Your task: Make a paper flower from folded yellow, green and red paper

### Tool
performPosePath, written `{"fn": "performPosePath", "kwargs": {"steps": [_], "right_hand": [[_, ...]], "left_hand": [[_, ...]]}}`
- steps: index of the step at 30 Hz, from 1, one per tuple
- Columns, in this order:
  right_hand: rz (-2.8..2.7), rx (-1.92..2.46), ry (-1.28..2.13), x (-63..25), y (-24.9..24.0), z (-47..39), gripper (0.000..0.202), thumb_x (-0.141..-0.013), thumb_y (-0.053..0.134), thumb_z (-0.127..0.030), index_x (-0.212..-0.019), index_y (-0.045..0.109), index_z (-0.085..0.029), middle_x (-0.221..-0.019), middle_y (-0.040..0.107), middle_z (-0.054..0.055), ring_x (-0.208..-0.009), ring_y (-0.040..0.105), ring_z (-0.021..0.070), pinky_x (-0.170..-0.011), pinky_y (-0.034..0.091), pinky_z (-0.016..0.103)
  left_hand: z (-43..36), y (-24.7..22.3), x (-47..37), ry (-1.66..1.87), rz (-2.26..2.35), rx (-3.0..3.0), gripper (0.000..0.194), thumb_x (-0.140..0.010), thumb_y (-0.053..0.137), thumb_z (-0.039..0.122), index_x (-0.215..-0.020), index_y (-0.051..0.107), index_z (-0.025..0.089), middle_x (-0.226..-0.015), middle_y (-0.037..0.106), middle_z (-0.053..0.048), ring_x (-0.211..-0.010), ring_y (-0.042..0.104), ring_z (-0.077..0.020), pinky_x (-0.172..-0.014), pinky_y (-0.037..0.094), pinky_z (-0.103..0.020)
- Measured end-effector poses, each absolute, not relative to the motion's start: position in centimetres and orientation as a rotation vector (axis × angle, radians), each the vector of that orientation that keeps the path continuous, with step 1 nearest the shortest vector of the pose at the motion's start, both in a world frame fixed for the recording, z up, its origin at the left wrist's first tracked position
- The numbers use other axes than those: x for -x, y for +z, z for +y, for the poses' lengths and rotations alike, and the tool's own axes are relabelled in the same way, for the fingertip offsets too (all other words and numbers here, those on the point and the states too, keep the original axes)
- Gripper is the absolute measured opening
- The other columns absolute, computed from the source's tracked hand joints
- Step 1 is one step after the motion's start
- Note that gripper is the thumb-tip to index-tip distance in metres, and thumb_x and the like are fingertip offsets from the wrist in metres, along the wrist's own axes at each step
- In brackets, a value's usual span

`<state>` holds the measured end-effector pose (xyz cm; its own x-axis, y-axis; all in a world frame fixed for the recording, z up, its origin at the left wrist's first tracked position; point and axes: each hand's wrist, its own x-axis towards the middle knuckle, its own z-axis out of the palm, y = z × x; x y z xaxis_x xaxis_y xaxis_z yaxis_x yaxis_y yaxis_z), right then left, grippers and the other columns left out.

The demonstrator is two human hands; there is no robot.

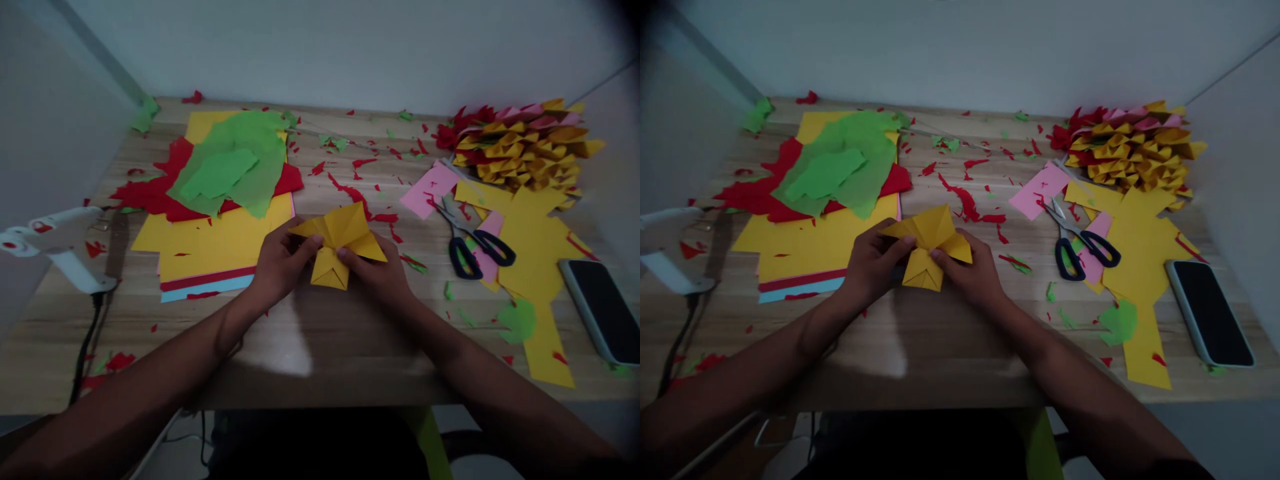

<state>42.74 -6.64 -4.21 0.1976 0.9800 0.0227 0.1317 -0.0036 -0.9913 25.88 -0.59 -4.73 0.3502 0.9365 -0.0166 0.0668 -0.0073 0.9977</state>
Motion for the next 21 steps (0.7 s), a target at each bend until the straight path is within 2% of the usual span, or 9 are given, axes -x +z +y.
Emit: {"fn": "performPosePath", "kwargs": {"steps": [5, 9, 11, 15, 18, 21], "right_hand": [[-1.051, 1.418, 0.92, -42.9, -4.3, -6.8, 0.022, -0.084, 0.068, -0.044, -0.086, 0.068, -0.022, -0.083, 0.074, 0.004, -0.076, 0.069, 0.023, -0.065, 0.056, 0.035], [-1.035, 1.457, 0.861, -42.9, -3.9, -6.8, 0.02, -0.083, 0.07, -0.041, -0.085, 0.068, -0.021, -0.084, 0.074, 0.005, -0.076, 0.069, 0.0224, -0.065, 0.055, 0.034], [-1.059, 1.468, 0.805, -43.0, -3.5, -6.8, 0.018, -0.083, 0.07, -0.04, -0.08, 0.066, -0.023, -0.08, 0.073, 0.003, -0.073, 0.067, 0.0208, -0.064, 0.055, 0.033], [-1.03, 1.455, 0.777, -43.1, -3.6, -6.8, 0.023, -0.082, 0.071, -0.044, -0.076, 0.063, -0.024, -0.069, 0.065, 0.001, -0.06, 0.058, 0.0165, -0.053, 0.051, 0.029], [-0.939, 1.389, 0.931, -43.2, -4.4, -6.8, 0.028, -0.082, 0.071, -0.05, -0.077, 0.062, -0.024, -0.066, 0.062, -0.001, -0.054, 0.055, 0.0149, -0.048, 0.049, 0.028], [-0.876, 1.317, 1.086, -43.2, -5.2, -6.8, 0.031, -0.085, 0.068, -0.053, -0.082, 0.061, -0.023, -0.073, 0.064, 0.0, -0.053, 0.056, 0.0144, -0.047, 0.05, 0.028]], "left_hand": [[-0.6, -4.6, -25.7, 0.845, 0.908, -1.431, 0.028, -0.089, 0.06, 0.048, -0.083, 0.061, 0.021, -0.074, 0.065, -0.002, -0.061, 0.059, -0.0132, -0.054, 0.048, -0.024], [-0.7, -4.8, -25.3, 0.757, 0.868, -1.647, 0.037, -0.082, 0.066, 0.056, -0.091, 0.065, 0.02, -0.074, 0.065, -0.002, -0.065, 0.059, -0.015, -0.056, 0.046, -0.026], [-0.8, -4.6, -25.2, 0.688, 0.838, -1.756, 0.038, -0.079, 0.07, 0.054, -0.093, 0.065, 0.02, -0.072, 0.063, -0.001, -0.063, 0.056, -0.014, -0.057, 0.044, -0.025], [-0.9, -4.0, -25.2, 0.624, 0.805, -1.852, 0.032, -0.078, 0.072, 0.049, -0.085, 0.064, 0.019, -0.069, 0.06, 0.001, -0.06, 0.051, -0.012, -0.054, 0.041, -0.023], [-1.0, -4.0, -25.4, 0.702, 0.858, -1.76, 0.027, -0.079, 0.072, 0.044, -0.085, 0.065, 0.019, -0.071, 0.062, 0.0, -0.062, 0.053, -0.0123, -0.055, 0.042, -0.023], [-0.9, -4.3, -25.5, 0.764, 0.875, -1.622, 0.025, -0.081, 0.071, 0.042, -0.086, 0.067, 0.018, -0.073, 0.065, -0.001, -0.063, 0.056, -0.0128, -0.056, 0.044, -0.023]]}}
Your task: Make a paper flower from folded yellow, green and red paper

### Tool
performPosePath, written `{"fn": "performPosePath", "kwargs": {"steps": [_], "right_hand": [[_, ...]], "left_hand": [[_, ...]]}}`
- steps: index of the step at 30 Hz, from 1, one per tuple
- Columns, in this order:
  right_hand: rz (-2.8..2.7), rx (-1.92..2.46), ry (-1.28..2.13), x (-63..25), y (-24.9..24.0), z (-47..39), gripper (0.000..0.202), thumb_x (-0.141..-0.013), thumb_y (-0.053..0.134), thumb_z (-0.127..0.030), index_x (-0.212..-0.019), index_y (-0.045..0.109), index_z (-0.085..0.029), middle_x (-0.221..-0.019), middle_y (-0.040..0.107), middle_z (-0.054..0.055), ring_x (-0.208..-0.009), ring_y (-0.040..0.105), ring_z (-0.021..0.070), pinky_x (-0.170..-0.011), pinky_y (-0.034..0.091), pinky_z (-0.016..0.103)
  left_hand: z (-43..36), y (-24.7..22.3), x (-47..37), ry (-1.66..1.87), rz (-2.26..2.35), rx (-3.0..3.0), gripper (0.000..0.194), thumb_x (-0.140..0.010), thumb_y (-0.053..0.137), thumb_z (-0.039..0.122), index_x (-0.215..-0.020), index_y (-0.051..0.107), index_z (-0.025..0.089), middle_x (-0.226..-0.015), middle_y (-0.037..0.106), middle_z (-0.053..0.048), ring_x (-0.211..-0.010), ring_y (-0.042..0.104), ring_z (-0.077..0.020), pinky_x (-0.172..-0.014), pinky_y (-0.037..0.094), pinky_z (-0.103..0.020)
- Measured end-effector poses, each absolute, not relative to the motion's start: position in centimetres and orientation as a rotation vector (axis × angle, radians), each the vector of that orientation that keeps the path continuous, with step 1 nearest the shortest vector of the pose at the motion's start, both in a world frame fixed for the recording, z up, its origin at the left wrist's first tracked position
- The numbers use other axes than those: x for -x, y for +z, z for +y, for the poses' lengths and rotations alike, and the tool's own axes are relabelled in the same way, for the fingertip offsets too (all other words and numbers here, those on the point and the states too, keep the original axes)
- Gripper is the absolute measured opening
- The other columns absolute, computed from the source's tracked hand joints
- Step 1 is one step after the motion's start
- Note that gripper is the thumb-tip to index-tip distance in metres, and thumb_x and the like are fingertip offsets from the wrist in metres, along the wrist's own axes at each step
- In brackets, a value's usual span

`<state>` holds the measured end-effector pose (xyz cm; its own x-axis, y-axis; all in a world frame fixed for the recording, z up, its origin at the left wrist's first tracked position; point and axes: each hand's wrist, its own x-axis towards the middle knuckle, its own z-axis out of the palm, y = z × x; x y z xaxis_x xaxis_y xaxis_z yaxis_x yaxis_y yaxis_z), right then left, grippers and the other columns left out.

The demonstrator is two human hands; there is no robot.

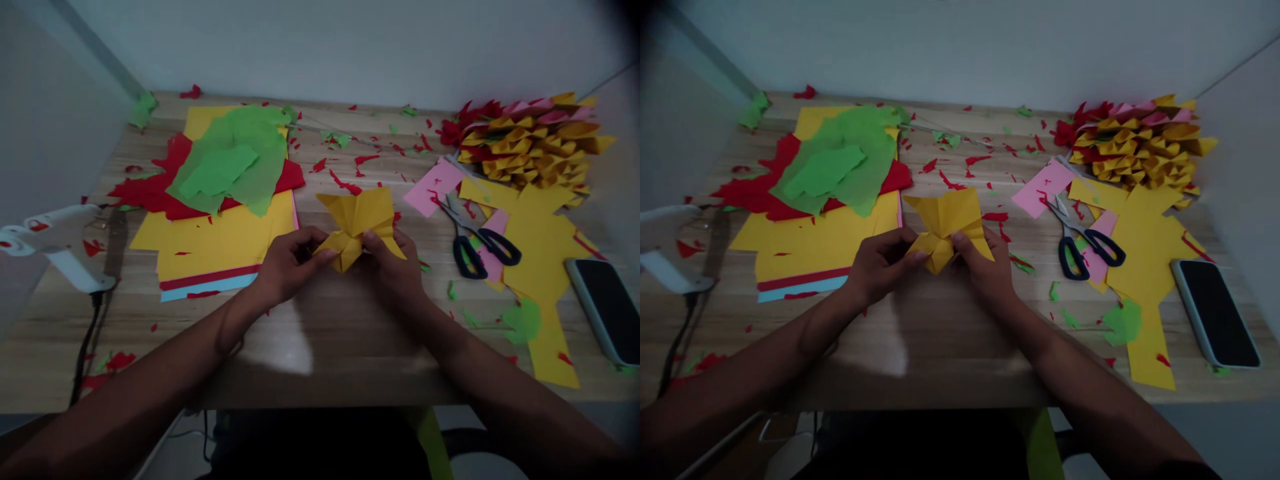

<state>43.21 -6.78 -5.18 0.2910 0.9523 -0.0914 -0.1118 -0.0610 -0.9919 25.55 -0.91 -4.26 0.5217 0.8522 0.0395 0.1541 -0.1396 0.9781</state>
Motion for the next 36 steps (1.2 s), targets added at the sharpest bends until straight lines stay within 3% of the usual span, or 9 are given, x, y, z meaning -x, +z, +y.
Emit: {"fn": "performPosePath", "kwargs": {"steps": [3, 7, 13, 20, 23, 28, 31, 34, 36], "right_hand": [[-0.848, 1.299, 1.117, -43.3, -5.3, -6.7, 0.033, -0.085, 0.067, -0.055, -0.089, 0.062, -0.023, -0.082, 0.068, 0.002, -0.058, 0.059, 0.0154, -0.047, 0.051, 0.029], [-1.04, 1.327, 1.1, -43.3, -4.3, -6.8, 0.036, -0.075, 0.077, -0.053, -0.092, 0.065, -0.023, -0.083, 0.07, 0.003, -0.064, 0.063, 0.0188, -0.055, 0.055, 0.032], [-1.119, 1.372, 1.124, -42.8, -3.7, -7.0, 0.017, -0.081, 0.072, -0.037, -0.087, 0.071, -0.021, -0.086, 0.075, 0.005, -0.084, 0.071, 0.0241, -0.075, 0.058, 0.038], [-1.111, 1.31, 1.158, -43.0, -4.3, -7.0, 0.024, -0.081, 0.072, -0.04, -0.098, 0.072, -0.023, -0.103, 0.077, 0.006, -0.095, 0.072, 0.0255, -0.086, 0.058, 0.041], [-1.283, 1.357, 1.037, -42.9, -4.3, -7.0, 0.031, -0.078, 0.076, -0.039, -0.105, 0.07, -0.025, -0.11, 0.076, 0.007, -0.103, 0.07, 0.0281, -0.092, 0.056, 0.045], [-1.318, 1.52, 0.861, -42.6, -4.7, -6.8, 0.026, -0.076, 0.077, -0.041, -0.09, 0.064, -0.022, -0.091, 0.072, 0.007, -0.088, 0.069, 0.0269, -0.081, 0.057, 0.043], [-1.122, 1.49, 0.94, -42.8, -5.1, -6.8, 0.028, -0.078, 0.075, -0.045, -0.085, 0.058, -0.024, -0.08, 0.066, 0.003, -0.072, 0.065, 0.0212, -0.068, 0.057, 0.037], [-1.079, 1.449, 0.994, -42.9, -5.4, -7.0, 0.031, -0.077, 0.076, -0.047, -0.091, 0.061, -0.024, -0.086, 0.068, 0.004, -0.077, 0.066, 0.0219, -0.071, 0.056, 0.037], [-1.162, 1.45, 0.993, -42.9, -5.6, -7.1, 0.035, -0.075, 0.078, -0.046, -0.099, 0.064, -0.024, -0.096, 0.071, 0.006, -0.087, 0.068, 0.0248, -0.078, 0.056, 0.039]], "left_hand": [[-0.8, -4.3, -25.7, 0.8, 0.879, -1.556, 0.024, -0.079, 0.074, 0.041, -0.085, 0.068, 0.018, -0.075, 0.068, -0.002, -0.064, 0.059, -0.0134, -0.057, 0.047, -0.024], [-0.7, -4.3, -25.8, 0.912, 0.906, -1.413, 0.028, -0.076, 0.077, 0.04, -0.091, 0.067, 0.018, -0.084, 0.072, -0.003, -0.067, 0.063, -0.0135, -0.057, 0.05, -0.023], [-0.6, -4.3, -25.8, 0.897, 0.851, -1.376, 0.03, -0.076, 0.078, 0.039, -0.095, 0.066, 0.018, -0.088, 0.074, -0.004, -0.07, 0.067, -0.0135, -0.059, 0.054, -0.023], [-0.6, -4.6, -25.8, 0.878, 0.841, -1.399, 0.036, -0.078, 0.077, 0.037, -0.106, 0.065, 0.02, -0.092, 0.074, -0.004, -0.075, 0.068, -0.0148, -0.063, 0.055, -0.024], [-0.6, -4.5, -25.8, 0.926, 0.875, -1.389, 0.028, -0.078, 0.076, 0.032, -0.1, 0.063, 0.02, -0.087, 0.071, -0.001, -0.071, 0.066, -0.0123, -0.059, 0.052, -0.022], [-0.6, -4.6, -25.9, 0.924, 0.866, -1.349, 0.028, -0.077, 0.078, 0.034, -0.086, 0.056, 0.02, -0.073, 0.064, 0.003, -0.058, 0.061, -0.0104, -0.054, 0.051, -0.021], [-0.6, -4.8, -25.8, 0.915, 0.848, -1.361, 0.035, -0.073, 0.082, 0.034, -0.097, 0.06, 0.021, -0.084, 0.068, 0.0, -0.066, 0.065, -0.0121, -0.058, 0.053, -0.023], [-0.8, -5.0, -25.8, 0.873, 0.826, -1.419, 0.043, -0.075, 0.081, 0.035, -0.111, 0.064, 0.021, -0.093, 0.071, -0.004, -0.078, 0.067, -0.0151, -0.064, 0.054, -0.024], [-1.0, -5.0, -25.7, 0.844, 0.86, -1.453, 0.038, -0.077, 0.078, 0.038, -0.108, 0.066, 0.02, -0.086, 0.071, -0.004, -0.074, 0.067, -0.0152, -0.062, 0.053, -0.024]]}}
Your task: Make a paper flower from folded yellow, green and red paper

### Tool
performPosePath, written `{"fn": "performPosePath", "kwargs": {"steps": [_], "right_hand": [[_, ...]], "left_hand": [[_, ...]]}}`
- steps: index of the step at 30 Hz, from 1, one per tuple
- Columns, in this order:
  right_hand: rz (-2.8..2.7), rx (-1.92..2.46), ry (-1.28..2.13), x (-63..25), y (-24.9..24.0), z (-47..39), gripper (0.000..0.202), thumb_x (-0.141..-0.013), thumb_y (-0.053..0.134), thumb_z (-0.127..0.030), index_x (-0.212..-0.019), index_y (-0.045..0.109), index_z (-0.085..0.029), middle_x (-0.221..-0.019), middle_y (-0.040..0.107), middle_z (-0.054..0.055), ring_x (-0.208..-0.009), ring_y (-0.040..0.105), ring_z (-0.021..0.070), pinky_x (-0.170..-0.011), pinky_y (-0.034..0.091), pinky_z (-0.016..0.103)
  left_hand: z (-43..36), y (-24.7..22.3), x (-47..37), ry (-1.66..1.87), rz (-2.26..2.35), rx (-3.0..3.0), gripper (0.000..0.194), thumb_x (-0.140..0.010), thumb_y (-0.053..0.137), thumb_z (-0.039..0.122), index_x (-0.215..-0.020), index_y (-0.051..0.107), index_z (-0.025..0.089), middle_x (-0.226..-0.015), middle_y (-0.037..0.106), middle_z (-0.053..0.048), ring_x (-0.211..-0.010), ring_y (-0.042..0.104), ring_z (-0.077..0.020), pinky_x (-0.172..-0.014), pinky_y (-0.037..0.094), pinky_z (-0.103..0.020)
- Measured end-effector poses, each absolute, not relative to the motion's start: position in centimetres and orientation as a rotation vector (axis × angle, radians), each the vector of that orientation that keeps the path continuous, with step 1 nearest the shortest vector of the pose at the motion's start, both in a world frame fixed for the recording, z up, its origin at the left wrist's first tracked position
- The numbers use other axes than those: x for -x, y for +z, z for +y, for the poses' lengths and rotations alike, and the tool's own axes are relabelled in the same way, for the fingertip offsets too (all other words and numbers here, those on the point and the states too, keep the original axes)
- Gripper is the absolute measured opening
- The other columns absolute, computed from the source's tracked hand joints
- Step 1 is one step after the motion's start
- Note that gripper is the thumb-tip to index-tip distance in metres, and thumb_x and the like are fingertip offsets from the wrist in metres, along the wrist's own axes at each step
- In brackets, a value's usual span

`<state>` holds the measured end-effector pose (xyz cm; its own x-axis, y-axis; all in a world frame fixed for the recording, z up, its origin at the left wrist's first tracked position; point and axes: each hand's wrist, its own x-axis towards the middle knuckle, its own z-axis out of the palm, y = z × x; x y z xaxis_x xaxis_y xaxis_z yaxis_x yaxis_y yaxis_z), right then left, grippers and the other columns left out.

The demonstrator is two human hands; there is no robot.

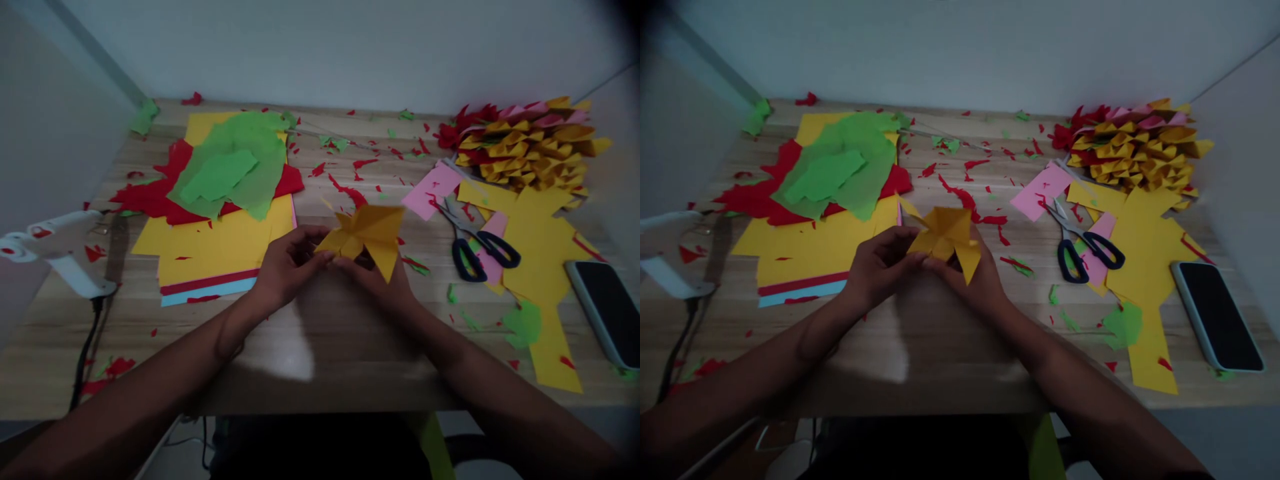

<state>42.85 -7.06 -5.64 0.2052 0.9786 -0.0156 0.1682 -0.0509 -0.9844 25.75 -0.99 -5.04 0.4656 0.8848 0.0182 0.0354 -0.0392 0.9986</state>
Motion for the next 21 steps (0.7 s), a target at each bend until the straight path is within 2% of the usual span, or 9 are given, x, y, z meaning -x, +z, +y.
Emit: {"fn": "performPosePath", "kwargs": {"steps": [3, 5, 8, 13, 15, 18, 19, 20, 21], "right_hand": [[-1.214, 1.412, 0.995, -42.8, -5.7, -6.9, 0.035, -0.077, 0.077, -0.042, -0.104, 0.065, -0.023, -0.101, 0.072, 0.006, -0.094, 0.068, 0.0254, -0.084, 0.054, 0.039], [-1.172, 1.378, 1.001, -42.9, -5.6, -6.6, 0.028, -0.082, 0.07, -0.042, -0.101, 0.064, -0.022, -0.092, 0.07, 0.004, -0.079, 0.067, 0.021, -0.074, 0.054, 0.035], [-1.164, 1.445, 0.947, -43.5, -5.3, -6.3, 0.021, -0.088, 0.061, -0.044, -0.087, 0.058, -0.022, -0.07, 0.06, -0.002, -0.05, 0.049, 0.0128, -0.051, 0.043, 0.027], [-1.437, 1.519, 1.062, -45.4, -4.4, -6.6, 0.026, -0.087, 0.06, -0.044, -0.076, 0.056, -0.022, -0.061, 0.055, -0.003, -0.049, 0.044, 0.0115, -0.047, 0.033, 0.025], [-1.506, 1.544, 1.14, -46.4, -3.7, -6.8, 0.031, -0.088, 0.058, -0.048, -0.072, 0.056, -0.021, -0.058, 0.052, -0.004, -0.048, 0.042, 0.0111, -0.047, 0.031, 0.025], [-1.559, 1.655, 1.334, -47.5, -2.8, -7.1, 0.044, -0.088, 0.054, -0.056, -0.061, 0.052, -0.021, -0.048, 0.046, -0.005, -0.043, 0.036, 0.0099, -0.045, 0.027, 0.025], [-1.582, 1.705, 1.403, -47.8, -2.7, -7.2, 0.047, -0.088, 0.052, -0.058, -0.058, 0.051, -0.022, -0.045, 0.045, -0.005, -0.041, 0.035, 0.0098, -0.045, 0.027, 0.025], [-1.606, 1.775, 1.42, -48.0, -2.5, -7.2, 0.05, -0.089, 0.05, -0.059, -0.056, 0.05, -0.022, -0.043, 0.044, -0.005, -0.04, 0.036, 0.0102, -0.045, 0.028, 0.025], [-1.623, 1.863, 1.378, -48.1, -2.4, -7.1, 0.049, -0.09, 0.048, -0.058, -0.057, 0.053, -0.022, -0.042, 0.046, -0.005, -0.04, 0.038, 0.0112, -0.046, 0.03, 0.026]], "left_hand": [[-1.0, -4.8, -25.8, 0.827, 0.92, -1.521, 0.034, -0.077, 0.077, 0.041, -0.1, 0.066, 0.019, -0.075, 0.068, -0.001, -0.064, 0.062, -0.0128, -0.055, 0.048, -0.022], [-0.6, -4.4, -25.7, 0.834, 0.945, -1.634, 0.034, -0.077, 0.077, 0.042, -0.097, 0.065, 0.018, -0.077, 0.068, -0.001, -0.06, 0.059, -0.011, -0.053, 0.046, -0.021], [0.4, -2.7, -24.8, 0.871, 1.039, -1.822, 0.027, -0.079, 0.075, 0.043, -0.084, 0.067, 0.017, -0.074, 0.069, 0.0, -0.058, 0.057, -0.0098, -0.053, 0.044, -0.021], [0.3, 3.1, -20.0, 1.043, 1.126, -2.012, 0.018, -0.085, 0.07, 0.035, -0.079, 0.071, 0.018, -0.078, 0.073, 0.0, -0.07, 0.064, -0.0123, -0.06, 0.048, -0.024], [-0.6, 5.0, -16.8, 1.23, 1.2, -2.011, 0.02, -0.091, 0.063, 0.032, -0.077, 0.07, 0.02, -0.073, 0.07, 0.003, -0.067, 0.063, -0.0107, -0.062, 0.048, -0.026], [-1.8, 5.1, -10.8, 1.996, 1.392, -1.777, 0.028, -0.094, 0.056, 0.032, -0.07, 0.059, 0.018, -0.063, 0.059, 0.006, -0.055, 0.053, -0.0078, -0.055, 0.042, -0.029], [-1.9, 4.3, -8.7, 2.26, 1.5, -1.616, 0.018, -0.09, 0.059, 0.031, -0.077, 0.056, 0.019, -0.07, 0.06, 0.007, -0.06, 0.054, -0.0081, -0.057, 0.041, -0.03], [-2.0, 3.2, -6.7, 2.181, 1.676, -1.564, 0.013, -0.086, 0.064, 0.029, -0.091, 0.055, 0.02, -0.091, 0.065, 0.005, -0.077, 0.06, -0.0103, -0.065, 0.044, -0.032], [-1.9, 1.9, -5.0, 2.094, 1.885, -1.451, 0.031, -0.075, 0.073, 0.023, -0.097, 0.052, 0.021, -0.102, 0.066, 0.004, -0.086, 0.062, -0.0127, -0.069, 0.044, -0.032]]}}
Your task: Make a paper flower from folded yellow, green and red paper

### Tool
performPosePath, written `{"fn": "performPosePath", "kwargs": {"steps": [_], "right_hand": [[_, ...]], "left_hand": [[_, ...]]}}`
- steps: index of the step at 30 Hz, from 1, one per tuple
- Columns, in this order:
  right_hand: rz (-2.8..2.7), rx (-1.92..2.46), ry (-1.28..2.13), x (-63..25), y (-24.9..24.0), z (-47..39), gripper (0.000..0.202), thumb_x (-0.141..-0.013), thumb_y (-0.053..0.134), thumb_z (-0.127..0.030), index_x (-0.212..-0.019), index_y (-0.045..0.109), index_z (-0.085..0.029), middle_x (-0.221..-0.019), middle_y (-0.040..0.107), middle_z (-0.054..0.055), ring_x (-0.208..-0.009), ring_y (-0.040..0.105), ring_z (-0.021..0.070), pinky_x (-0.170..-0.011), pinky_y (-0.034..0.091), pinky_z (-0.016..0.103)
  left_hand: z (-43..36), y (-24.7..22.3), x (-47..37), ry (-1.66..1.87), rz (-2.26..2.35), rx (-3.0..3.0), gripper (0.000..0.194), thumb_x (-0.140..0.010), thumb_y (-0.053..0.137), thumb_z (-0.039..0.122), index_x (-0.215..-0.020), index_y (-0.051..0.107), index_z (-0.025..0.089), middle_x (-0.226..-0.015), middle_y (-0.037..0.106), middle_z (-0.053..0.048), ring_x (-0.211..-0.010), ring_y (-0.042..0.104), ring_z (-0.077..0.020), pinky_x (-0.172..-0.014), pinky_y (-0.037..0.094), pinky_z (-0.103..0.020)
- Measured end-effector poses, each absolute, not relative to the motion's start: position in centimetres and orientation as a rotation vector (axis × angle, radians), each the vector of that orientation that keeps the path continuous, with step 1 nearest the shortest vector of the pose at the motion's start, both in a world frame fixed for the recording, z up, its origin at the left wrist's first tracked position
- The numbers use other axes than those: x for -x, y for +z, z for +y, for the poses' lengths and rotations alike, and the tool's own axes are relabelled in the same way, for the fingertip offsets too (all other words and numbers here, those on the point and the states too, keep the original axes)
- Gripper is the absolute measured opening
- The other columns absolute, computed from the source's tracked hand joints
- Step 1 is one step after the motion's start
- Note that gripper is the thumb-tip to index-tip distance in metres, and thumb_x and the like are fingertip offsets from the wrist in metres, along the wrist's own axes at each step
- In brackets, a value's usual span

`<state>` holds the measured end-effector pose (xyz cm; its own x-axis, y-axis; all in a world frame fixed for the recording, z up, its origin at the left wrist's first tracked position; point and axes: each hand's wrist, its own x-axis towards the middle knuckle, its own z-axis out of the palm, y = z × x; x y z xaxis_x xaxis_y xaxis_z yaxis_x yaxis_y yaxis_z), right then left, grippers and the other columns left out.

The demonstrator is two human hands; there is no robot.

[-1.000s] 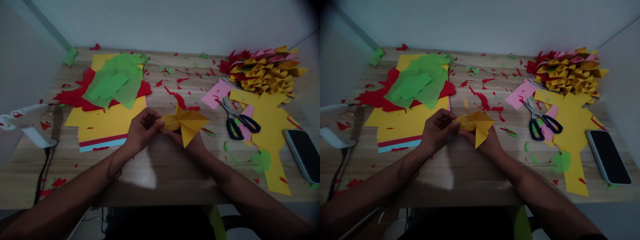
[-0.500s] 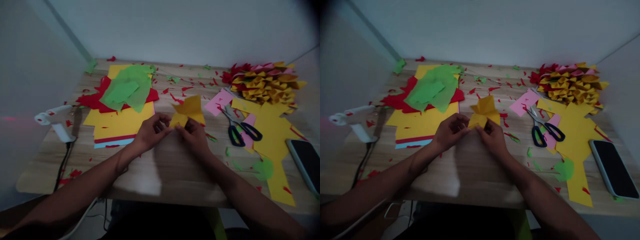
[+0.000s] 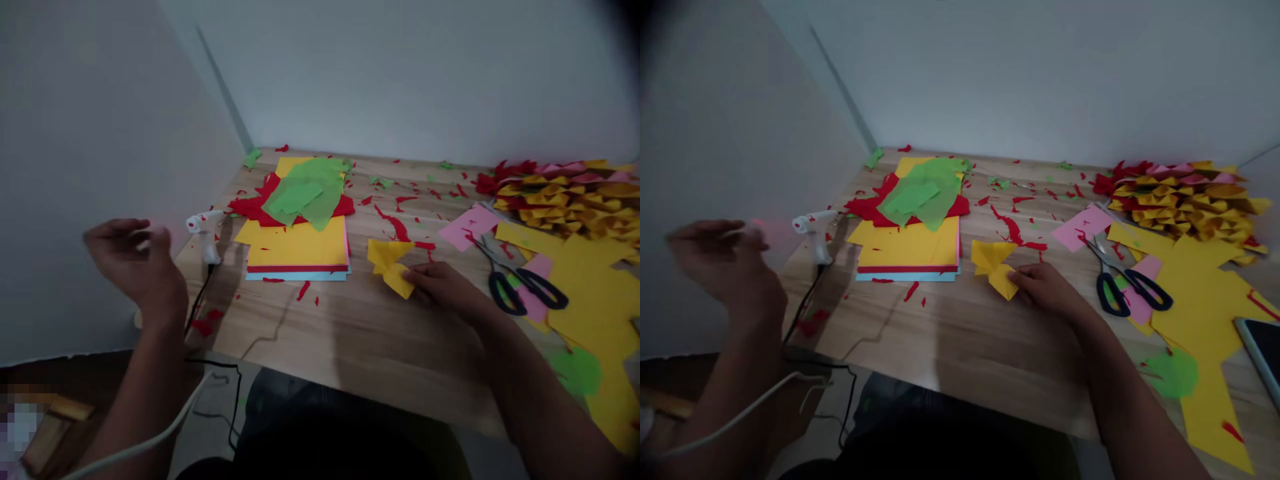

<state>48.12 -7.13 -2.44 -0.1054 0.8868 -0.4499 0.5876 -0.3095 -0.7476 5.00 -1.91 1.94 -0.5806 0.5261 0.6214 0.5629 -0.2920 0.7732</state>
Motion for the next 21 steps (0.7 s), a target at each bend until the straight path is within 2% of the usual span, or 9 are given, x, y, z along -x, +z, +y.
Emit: {"fn": "performPosePath", "kwargs": {"steps": [2, 5, 7, 9, 11, 13, 15, 17, 21], "right_hand": [[-1.631, 2.057, 1.117, -48.3, -2.3, -7.0, 0.04, -0.09, 0.05, -0.053, -0.072, 0.064, -0.021, -0.047, 0.054, -0.003, -0.044, 0.049, 0.0148, -0.049, 0.036, 0.027], [-1.561, 2.251, 0.629, -48.3, -1.7, -7.3, 0.03, -0.089, 0.056, -0.045, -0.103, 0.07, -0.022, -0.07, 0.07, 0.004, -0.065, 0.064, 0.0226, -0.059, 0.041, 0.031], [-1.514, 2.288, 0.376, -47.7, -1.0, -8.1, 0.03, -0.089, 0.057, -0.043, -0.109, 0.068, -0.023, -0.076, 0.071, 0.005, -0.074, 0.065, 0.0255, -0.062, 0.039, 0.032], [-1.514, 2.217, 0.245, -46.2, -0.3, -9.4, 0.028, -0.09, 0.056, -0.041, -0.108, 0.068, -0.024, -0.071, 0.069, 0.003, -0.07, 0.064, 0.0246, -0.06, 0.038, 0.031], [-1.568, 2.009, 0.382, -43.4, 0.1, -10.8, 0.024, -0.09, 0.057, -0.039, -0.104, 0.069, -0.024, -0.068, 0.067, 0.001, -0.064, 0.063, 0.0205, -0.061, 0.04, 0.03], [-1.662, 1.735, 0.798, -39.6, 0.1, -11.9, 0.022, -0.09, 0.057, -0.037, -0.099, 0.07, -0.022, -0.07, 0.068, 0.001, -0.062, 0.062, 0.0177, -0.061, 0.044, 0.029], [-1.637, 1.43, 1.165, -35.5, -0.1, -12.3, 0.033, -0.087, 0.064, -0.037, -0.116, 0.066, -0.023, -0.084, 0.071, 0.003, -0.071, 0.064, 0.0178, -0.067, 0.049, 0.03], [-1.43, 1.142, 1.334, -32.2, -0.3, -12.2, 0.048, -0.082, 0.07, -0.041, -0.126, 0.059, -0.025, -0.104, 0.07, 0.006, -0.084, 0.066, 0.02, -0.075, 0.055, 0.034], [-0.869, 0.929, 1.295, -30.0, -0.6, -12.2, 0.025, -0.088, 0.064, -0.046, -0.099, 0.065, -0.024, -0.095, 0.071, 0.005, -0.093, 0.068, 0.0233, -0.088, 0.055, 0.039]], "left_hand": [[-1.7, -0.7, -2.5, -1.837, -2.38, 1.456, 0.045, -0.069, 0.076, 0.02, -0.106, 0.049, 0.021, -0.108, 0.066, 0.001, -0.087, 0.062, -0.0148, -0.071, 0.047, -0.031], [-1.5, -3.1, -1.2, -1.66, -2.65, 1.658, 0.053, -0.068, 0.078, 0.02, -0.115, 0.052, 0.018, -0.084, 0.068, 0.002, -0.072, 0.064, -0.0172, -0.063, 0.048, -0.031], [-1.8, -3.3, -1.9, -1.577, -2.676, 1.737, 0.061, -0.066, 0.081, 0.02, -0.12, 0.052, 0.017, -0.078, 0.066, 0.004, -0.069, 0.063, -0.017, -0.063, 0.047, -0.03], [-2.7, -2.3, -3.3, -1.51, -2.591, 1.779, 0.066, -0.066, 0.082, 0.024, -0.125, 0.052, 0.02, -0.081, 0.066, 0.003, -0.07, 0.061, -0.016, -0.065, 0.046, -0.029], [-4.1, -0.9, -5.3, -1.426, -2.404, 1.885, 0.064, -0.068, 0.082, 0.029, -0.124, 0.051, 0.023, -0.085, 0.066, 0.002, -0.072, 0.061, -0.0162, -0.066, 0.047, -0.03], [-5.7, 0.6, -7.8, -1.406, -2.162, 2.036, 0.055, -0.07, 0.08, 0.03, -0.117, 0.053, 0.025, -0.085, 0.066, 0.002, -0.074, 0.062, -0.0165, -0.069, 0.049, -0.03], [-7.4, 1.7, -10.6, -1.393, -1.958, 2.179, 0.048, -0.071, 0.08, 0.03, -0.11, 0.054, 0.024, -0.089, 0.065, 0.001, -0.075, 0.063, -0.0164, -0.069, 0.05, -0.03], [-8.8, 2.3, -13.4, -1.426, -1.772, 2.316, 0.04, -0.073, 0.079, 0.03, -0.103, 0.054, 0.024, -0.09, 0.064, 0.0, -0.077, 0.064, -0.0169, -0.069, 0.051, -0.031], [-10.5, 2.3, -17.4, -1.375, -1.441, 2.629, 0.033, -0.08, 0.075, 0.027, -0.106, 0.054, 0.025, -0.091, 0.066, 0.0, -0.08, 0.064, -0.0182, -0.075, 0.052, -0.034]]}}
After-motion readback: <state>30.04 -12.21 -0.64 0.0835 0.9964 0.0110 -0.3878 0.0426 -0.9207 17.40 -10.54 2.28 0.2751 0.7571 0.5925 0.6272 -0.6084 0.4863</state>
